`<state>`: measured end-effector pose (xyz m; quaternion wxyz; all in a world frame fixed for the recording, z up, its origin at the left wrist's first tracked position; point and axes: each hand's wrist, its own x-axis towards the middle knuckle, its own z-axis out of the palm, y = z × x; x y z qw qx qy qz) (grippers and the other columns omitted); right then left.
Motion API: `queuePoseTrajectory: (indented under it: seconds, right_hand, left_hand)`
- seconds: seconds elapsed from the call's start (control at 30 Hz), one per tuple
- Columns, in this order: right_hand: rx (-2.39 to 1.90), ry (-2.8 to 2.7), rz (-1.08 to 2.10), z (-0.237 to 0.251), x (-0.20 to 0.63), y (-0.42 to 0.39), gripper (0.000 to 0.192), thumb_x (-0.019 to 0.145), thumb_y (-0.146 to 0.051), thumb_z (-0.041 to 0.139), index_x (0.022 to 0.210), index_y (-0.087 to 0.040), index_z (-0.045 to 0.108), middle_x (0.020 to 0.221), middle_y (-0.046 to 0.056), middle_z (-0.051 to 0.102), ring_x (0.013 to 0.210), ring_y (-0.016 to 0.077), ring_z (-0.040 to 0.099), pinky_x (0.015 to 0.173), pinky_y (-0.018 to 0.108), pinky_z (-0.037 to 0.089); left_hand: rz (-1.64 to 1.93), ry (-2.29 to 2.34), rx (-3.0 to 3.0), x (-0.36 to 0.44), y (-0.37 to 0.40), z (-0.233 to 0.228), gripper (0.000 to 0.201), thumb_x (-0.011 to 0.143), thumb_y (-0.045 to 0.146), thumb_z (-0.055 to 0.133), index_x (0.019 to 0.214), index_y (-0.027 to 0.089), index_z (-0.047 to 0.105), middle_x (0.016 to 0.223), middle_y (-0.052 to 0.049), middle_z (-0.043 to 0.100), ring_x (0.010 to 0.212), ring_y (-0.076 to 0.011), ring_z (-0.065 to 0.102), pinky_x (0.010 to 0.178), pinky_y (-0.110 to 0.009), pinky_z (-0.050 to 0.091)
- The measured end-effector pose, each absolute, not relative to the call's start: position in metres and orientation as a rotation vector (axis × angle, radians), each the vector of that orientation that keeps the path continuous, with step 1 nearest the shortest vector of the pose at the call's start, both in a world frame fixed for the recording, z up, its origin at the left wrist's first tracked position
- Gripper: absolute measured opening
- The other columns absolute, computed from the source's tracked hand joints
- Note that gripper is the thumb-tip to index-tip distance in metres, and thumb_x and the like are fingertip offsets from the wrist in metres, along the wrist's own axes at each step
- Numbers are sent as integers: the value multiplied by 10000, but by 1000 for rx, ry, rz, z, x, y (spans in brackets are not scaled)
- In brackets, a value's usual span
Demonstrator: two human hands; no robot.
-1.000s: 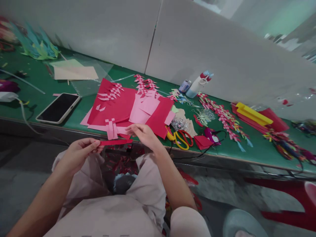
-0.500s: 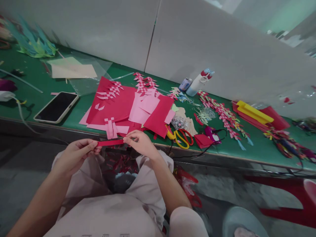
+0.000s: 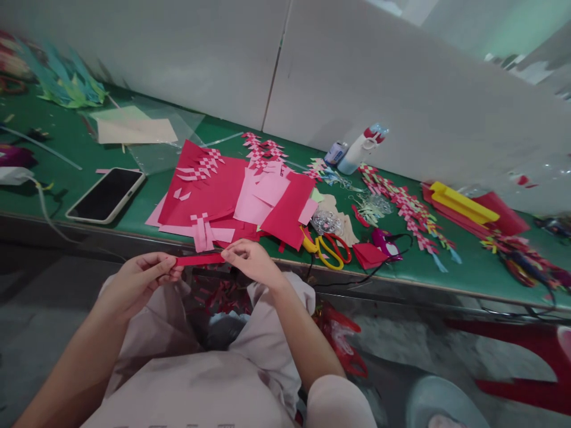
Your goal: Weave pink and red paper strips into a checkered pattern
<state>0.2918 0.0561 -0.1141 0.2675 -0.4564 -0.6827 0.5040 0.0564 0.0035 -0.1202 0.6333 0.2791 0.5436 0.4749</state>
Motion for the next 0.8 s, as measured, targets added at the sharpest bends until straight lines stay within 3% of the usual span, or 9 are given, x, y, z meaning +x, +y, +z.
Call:
queuePoseTrajectory:
  seconds: [0.27, 0.5, 0.67, 0.8]
  right_hand:
    - [-1182, -1708, 1483, -112, 286, 55, 355, 700, -493, 720, 718, -145, 653, 971, 85, 678, 830, 159, 593, 723, 265, 421]
    - [-1354, -1625, 1501, -108, 280, 51, 372, 648, -488, 755, 705, -135, 652, 597, -13, 577, 510, 77, 430, 513, 217, 330]
    - [-1327, -1656, 1462, -107, 279, 52, 348, 641, -463, 757, 672, -137, 639, 551, -27, 544, 502, 74, 413, 492, 206, 321]
    - [-1336, -1646, 1450, -106, 279, 52, 324, 632, -433, 766, 646, -136, 637, 543, -29, 536, 507, 72, 412, 490, 203, 317]
  left_hand:
    - [1098, 1239, 626, 61, 5, -120, 357, 484, 397, 885, 647, 143, 695, 599, -19, 689, 558, -97, 621, 569, -179, 500]
    - [1134, 1270, 680, 63, 5, -127, 320, 553, 389, 859, 703, 154, 703, 630, -11, 702, 590, -92, 632, 568, -159, 491]
    - [1064, 1288, 713, 62, 4, -132, 344, 582, 401, 840, 796, 156, 728, 698, -36, 732, 634, -124, 658, 627, -212, 528]
    - [1088, 1347, 797, 64, 4, -131, 322, 581, 403, 832, 740, 145, 725, 636, -33, 708, 590, -117, 625, 590, -211, 507]
